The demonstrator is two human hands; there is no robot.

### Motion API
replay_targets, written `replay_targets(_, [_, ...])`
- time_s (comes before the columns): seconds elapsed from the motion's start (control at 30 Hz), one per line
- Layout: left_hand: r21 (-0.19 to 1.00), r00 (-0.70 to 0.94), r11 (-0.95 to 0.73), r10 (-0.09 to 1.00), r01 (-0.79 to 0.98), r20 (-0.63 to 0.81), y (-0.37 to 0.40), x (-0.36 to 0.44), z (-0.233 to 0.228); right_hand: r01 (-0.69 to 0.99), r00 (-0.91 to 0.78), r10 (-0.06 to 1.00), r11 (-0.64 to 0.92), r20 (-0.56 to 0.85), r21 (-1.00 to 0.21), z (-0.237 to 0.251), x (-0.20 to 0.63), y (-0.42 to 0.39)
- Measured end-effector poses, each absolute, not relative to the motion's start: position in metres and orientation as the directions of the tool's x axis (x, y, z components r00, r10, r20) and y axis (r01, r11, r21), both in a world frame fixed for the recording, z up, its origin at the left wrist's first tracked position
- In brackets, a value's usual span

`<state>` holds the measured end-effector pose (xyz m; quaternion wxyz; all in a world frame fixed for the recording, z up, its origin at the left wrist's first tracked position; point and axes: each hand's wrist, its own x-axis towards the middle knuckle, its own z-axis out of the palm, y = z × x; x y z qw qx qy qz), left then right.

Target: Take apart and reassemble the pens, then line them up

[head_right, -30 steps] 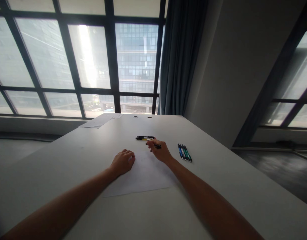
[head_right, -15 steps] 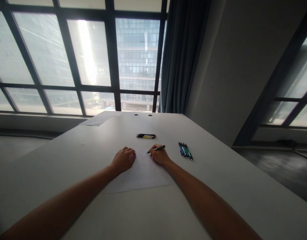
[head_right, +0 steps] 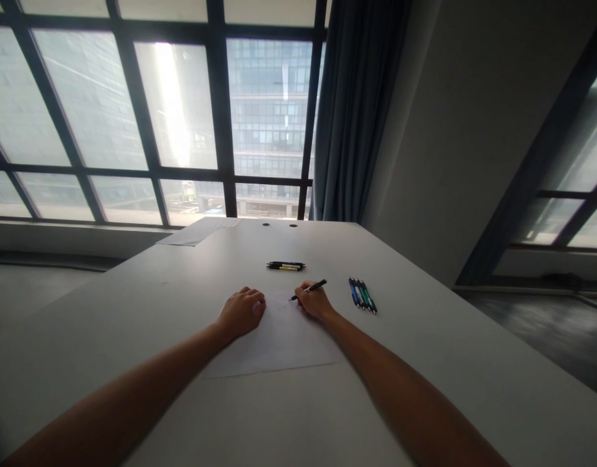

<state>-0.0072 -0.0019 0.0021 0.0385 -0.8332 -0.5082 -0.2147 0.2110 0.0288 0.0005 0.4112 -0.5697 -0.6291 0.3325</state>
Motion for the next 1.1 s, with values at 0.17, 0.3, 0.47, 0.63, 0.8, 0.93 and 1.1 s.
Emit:
replay_targets(0.17, [0.146,0.397,-0.49,0.82,0.86,0.411,-0.002,-0.007,0.003,0.325,0.034,0.974,0.2,0.223,-0.924,0.003,0.214,0.026])
replay_targets(0.3, [0.12,0.421,-0.546,0.752,0.83,0.507,0.001,-0.009,0.0,0.313,-0.017,0.951,0.298,0.308,-0.902,0.012,0.213,0.019])
replay_targets(0.47, [0.071,0.507,-0.674,0.617,0.736,0.602,0.002,-0.01,-0.001,0.199,-0.27,0.927,0.319,0.261,-0.927,0.018,0.2,0.007])
replay_targets(0.63, [0.076,0.494,-0.649,0.645,0.757,0.584,0.001,-0.008,-0.001,-0.005,-0.304,0.918,0.266,0.255,-0.964,0.016,0.19,0.006])
replay_targets(0.8, [0.12,0.402,-0.545,0.733,0.83,0.549,0.004,-0.008,-0.002,-0.339,-0.329,0.932,0.035,0.153,-0.94,0.019,0.195,0.013])
replay_targets(0.93, [0.128,0.393,-0.529,0.752,0.839,0.529,0.005,-0.008,-0.001,-0.366,-0.365,0.924,-0.036,0.108,-0.93,0.02,0.199,0.017])
replay_targets(1.1, [0.141,0.381,-0.517,0.764,0.844,0.521,0.003,-0.009,0.001,-0.349,-0.331,0.938,-0.02,0.104,-0.937,0.019,0.198,0.016])
